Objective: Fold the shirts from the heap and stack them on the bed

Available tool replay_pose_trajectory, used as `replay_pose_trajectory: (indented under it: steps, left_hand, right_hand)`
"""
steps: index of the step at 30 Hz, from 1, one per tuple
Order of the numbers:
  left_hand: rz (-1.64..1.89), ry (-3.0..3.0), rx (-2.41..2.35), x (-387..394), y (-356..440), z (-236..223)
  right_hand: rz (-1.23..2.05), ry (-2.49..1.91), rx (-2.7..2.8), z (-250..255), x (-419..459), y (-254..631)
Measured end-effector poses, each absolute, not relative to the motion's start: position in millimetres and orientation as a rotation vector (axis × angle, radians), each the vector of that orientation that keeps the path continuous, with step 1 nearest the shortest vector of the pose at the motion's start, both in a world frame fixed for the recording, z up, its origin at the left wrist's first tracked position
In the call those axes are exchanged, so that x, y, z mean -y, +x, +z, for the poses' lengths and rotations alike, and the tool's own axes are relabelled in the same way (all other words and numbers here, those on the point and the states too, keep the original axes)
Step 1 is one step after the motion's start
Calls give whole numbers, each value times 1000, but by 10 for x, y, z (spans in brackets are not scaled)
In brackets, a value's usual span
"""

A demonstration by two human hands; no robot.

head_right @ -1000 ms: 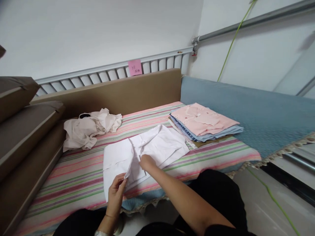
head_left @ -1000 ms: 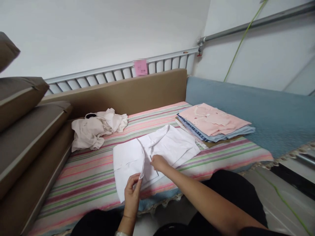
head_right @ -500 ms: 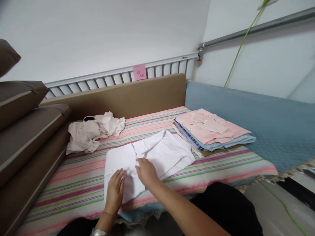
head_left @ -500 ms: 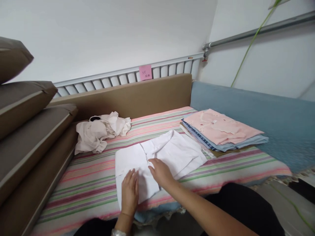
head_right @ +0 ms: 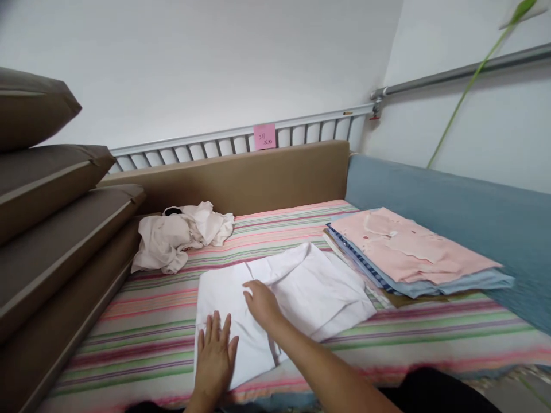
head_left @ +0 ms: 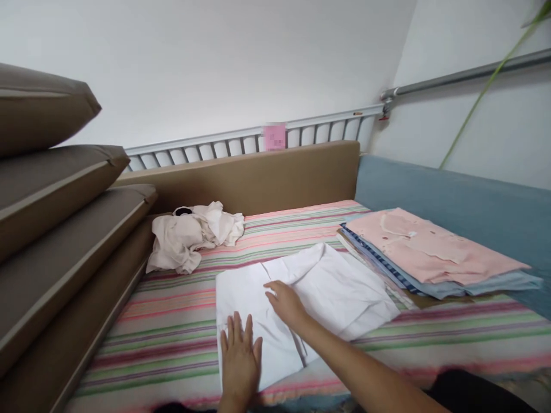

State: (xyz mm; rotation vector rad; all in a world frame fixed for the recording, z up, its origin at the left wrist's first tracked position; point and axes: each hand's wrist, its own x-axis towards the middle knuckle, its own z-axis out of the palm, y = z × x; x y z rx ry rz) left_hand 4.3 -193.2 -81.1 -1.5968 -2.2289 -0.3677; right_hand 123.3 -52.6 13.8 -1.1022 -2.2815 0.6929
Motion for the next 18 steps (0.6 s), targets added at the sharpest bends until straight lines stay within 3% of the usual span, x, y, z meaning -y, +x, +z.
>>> replay_pose_trajectory:
  steps: [3, 8, 14, 18]
  left_hand:
    - [-416, -1579, 2240, 1929, 48, -816]
    - [-464, -1556, 2265, 1924, 54, -861]
    - [-439, -1607, 2290, 1888, -29, -987]
    - [-466, -1580, 2326, 1817, -53, -1079]
  right_hand:
    - [551, -1150, 2333, 244, 354, 884]
    - [404, -688, 2603, 30, 490, 434]
    - [550, -1103, 2676, -428, 345, 518]
    - [593, -1055, 2668, -413, 251, 526]
